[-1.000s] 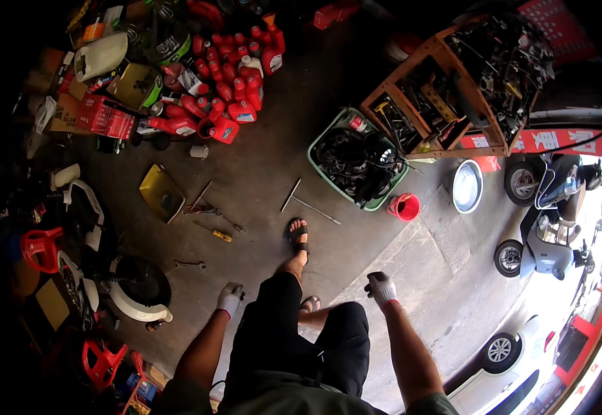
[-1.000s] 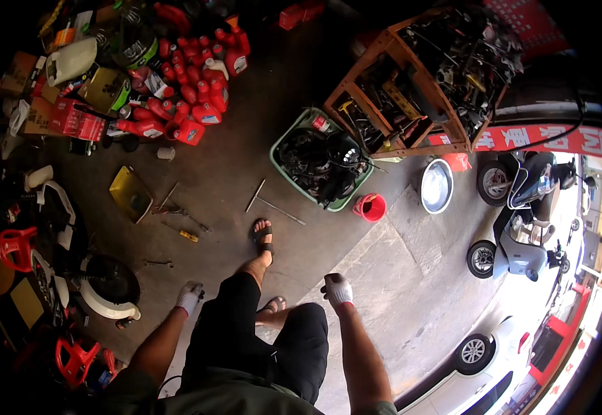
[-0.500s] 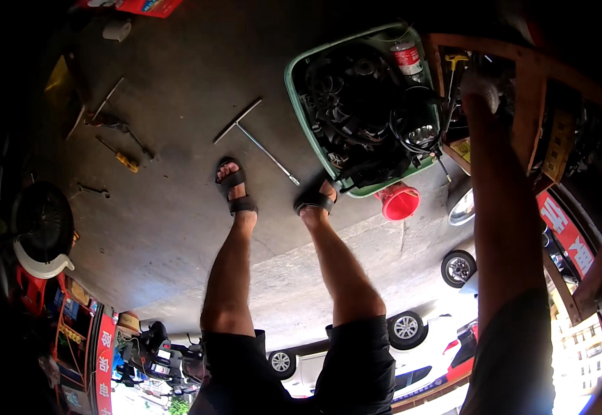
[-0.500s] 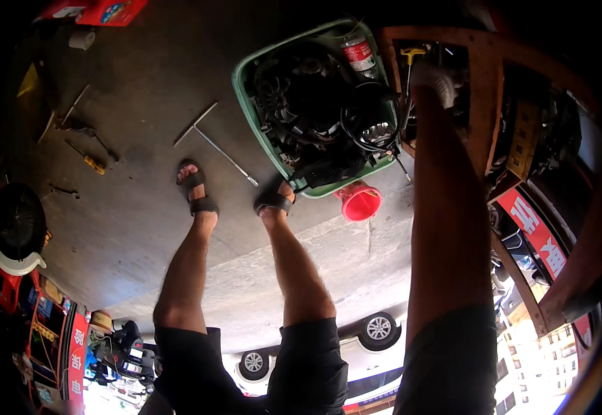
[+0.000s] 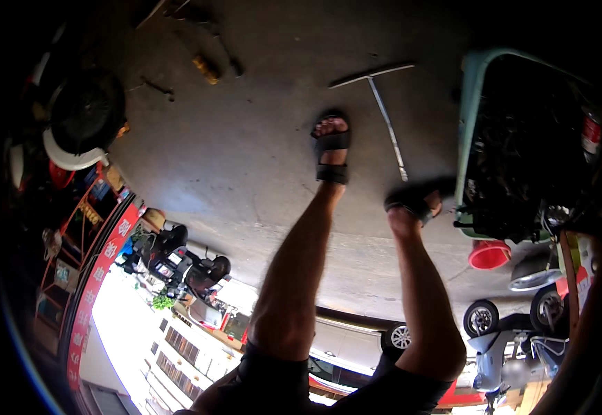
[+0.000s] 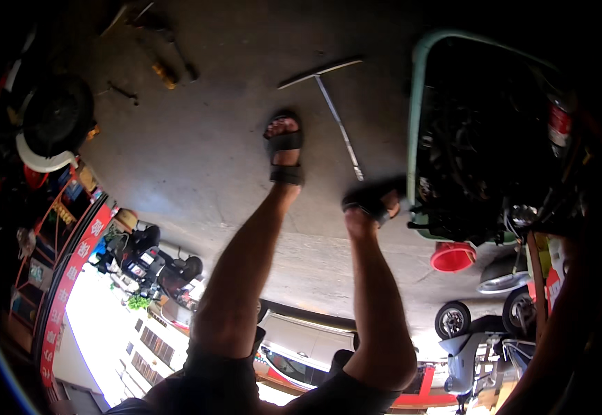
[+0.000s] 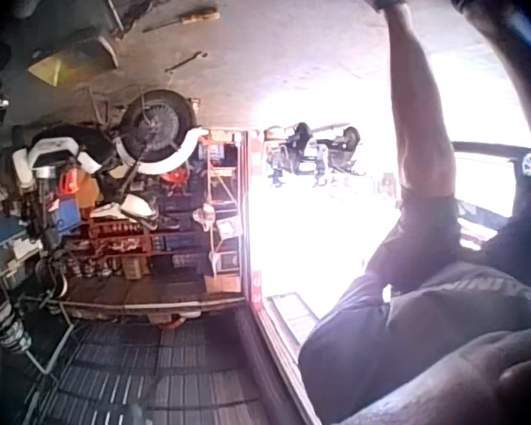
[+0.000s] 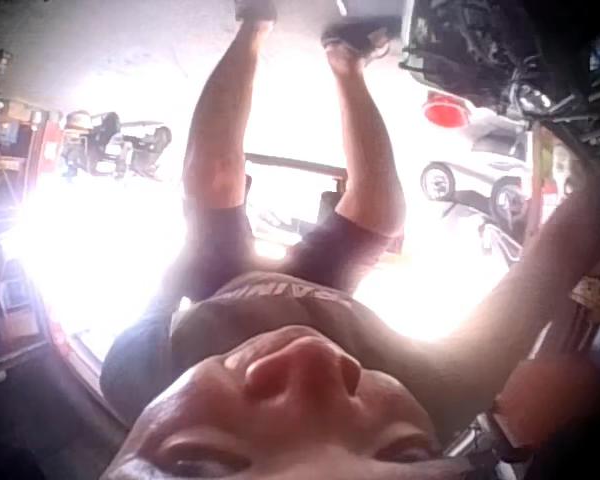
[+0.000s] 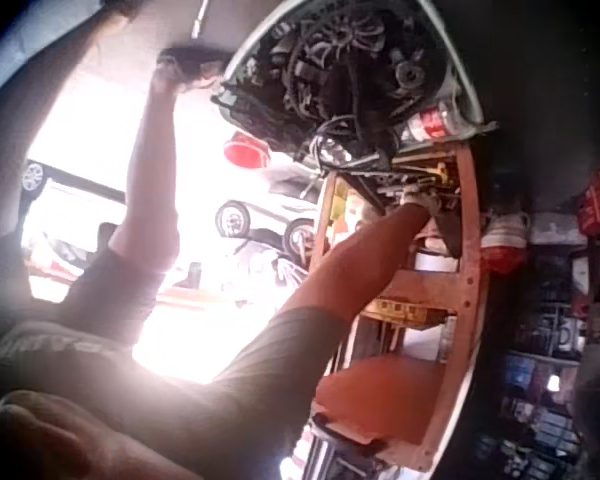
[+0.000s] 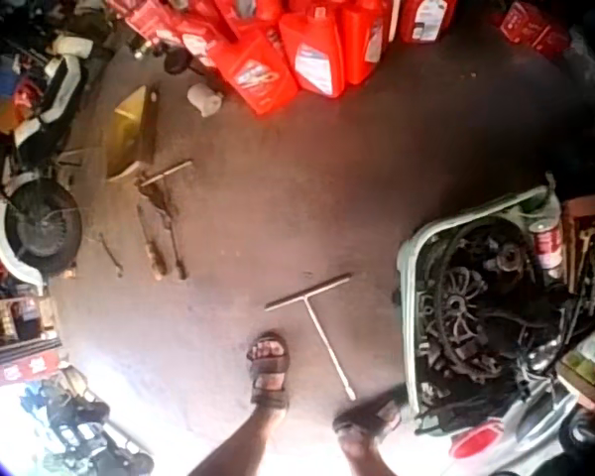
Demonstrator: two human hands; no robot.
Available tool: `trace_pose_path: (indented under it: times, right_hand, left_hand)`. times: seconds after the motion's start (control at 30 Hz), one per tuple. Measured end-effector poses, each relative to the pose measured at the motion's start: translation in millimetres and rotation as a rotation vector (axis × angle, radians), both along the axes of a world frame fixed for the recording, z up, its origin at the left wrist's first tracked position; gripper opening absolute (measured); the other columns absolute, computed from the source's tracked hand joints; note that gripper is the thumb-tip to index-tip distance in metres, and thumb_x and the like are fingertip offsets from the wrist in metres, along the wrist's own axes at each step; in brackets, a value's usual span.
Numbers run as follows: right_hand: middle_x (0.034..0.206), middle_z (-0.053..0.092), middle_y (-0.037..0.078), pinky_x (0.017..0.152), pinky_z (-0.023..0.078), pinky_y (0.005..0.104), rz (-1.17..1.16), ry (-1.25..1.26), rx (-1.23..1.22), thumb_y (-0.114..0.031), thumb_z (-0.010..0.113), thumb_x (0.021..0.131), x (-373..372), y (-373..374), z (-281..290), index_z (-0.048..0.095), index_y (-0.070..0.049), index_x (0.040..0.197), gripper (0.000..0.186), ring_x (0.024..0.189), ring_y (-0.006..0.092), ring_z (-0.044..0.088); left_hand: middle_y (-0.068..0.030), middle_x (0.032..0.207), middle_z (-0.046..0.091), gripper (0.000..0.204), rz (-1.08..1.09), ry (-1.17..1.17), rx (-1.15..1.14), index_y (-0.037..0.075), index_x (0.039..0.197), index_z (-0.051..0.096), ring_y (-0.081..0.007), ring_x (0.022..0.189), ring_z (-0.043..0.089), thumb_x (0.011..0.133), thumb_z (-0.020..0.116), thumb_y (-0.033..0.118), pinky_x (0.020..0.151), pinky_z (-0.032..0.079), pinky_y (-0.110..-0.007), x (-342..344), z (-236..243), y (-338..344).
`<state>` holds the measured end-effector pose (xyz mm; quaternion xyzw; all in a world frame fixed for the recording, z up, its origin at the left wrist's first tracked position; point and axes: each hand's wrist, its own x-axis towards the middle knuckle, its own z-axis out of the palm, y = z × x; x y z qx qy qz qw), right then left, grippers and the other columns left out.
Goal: The person removes components from a motorcycle using a wrench and a screwdriver, picks up a power drill from the ground, and uses it to work on the vehicle frame while sitting on a stool.
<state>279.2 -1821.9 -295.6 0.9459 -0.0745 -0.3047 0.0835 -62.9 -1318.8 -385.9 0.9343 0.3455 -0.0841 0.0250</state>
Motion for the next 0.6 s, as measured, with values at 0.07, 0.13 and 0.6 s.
trace_pose_path:
  times: [0.07, 0.13, 0.6]
  right_hand:
    - [0.098, 0.049, 0.01, 0.065, 0.041, 0.0308, -0.052, 0.036, 0.045, -0.03, 0.053, 0.091, -21, -14, -8, 0.054, -0.003, 0.115, 0.035, 0.083, 0.0186, 0.047]
    - [0.095, 0.048, 0.009, 0.063, 0.04, 0.0297, -0.111, 0.078, 0.097, -0.029, 0.053, 0.092, -46, -11, -20, 0.054, -0.004, 0.114, 0.033, 0.08, 0.0173, 0.046]
    - [0.074, 0.045, 0.0, 0.048, 0.032, 0.0225, -0.929, -0.054, 0.848, -0.021, 0.053, 0.095, -87, 79, 267, 0.055, -0.006, 0.107, 0.019, 0.057, 0.0087, 0.04]
  left_hand:
    - [-0.0082, 0.076, 0.047, 0.006, -0.168, 0.179, 0.289, 0.011, 0.081, 0.047, -0.0216, 0.073, 0.05, 0.086, 0.045, 0.012, 0.063, 0.042, -0.035, 3, 9, 14]
    - [-0.0091, 0.08, 0.053, 0.005, -0.142, 0.316, 0.185, 0.009, 0.085, 0.053, -0.0219, 0.077, 0.053, 0.085, 0.049, 0.012, 0.065, 0.043, -0.034, 0, 54, 31]
    - [-0.0116, 0.101, 0.066, 0.022, 0.615, 0.388, -1.016, 0.003, 0.103, 0.062, -0.0219, 0.089, 0.064, 0.089, 0.055, 0.019, 0.074, 0.053, -0.035, -319, 504, 20]
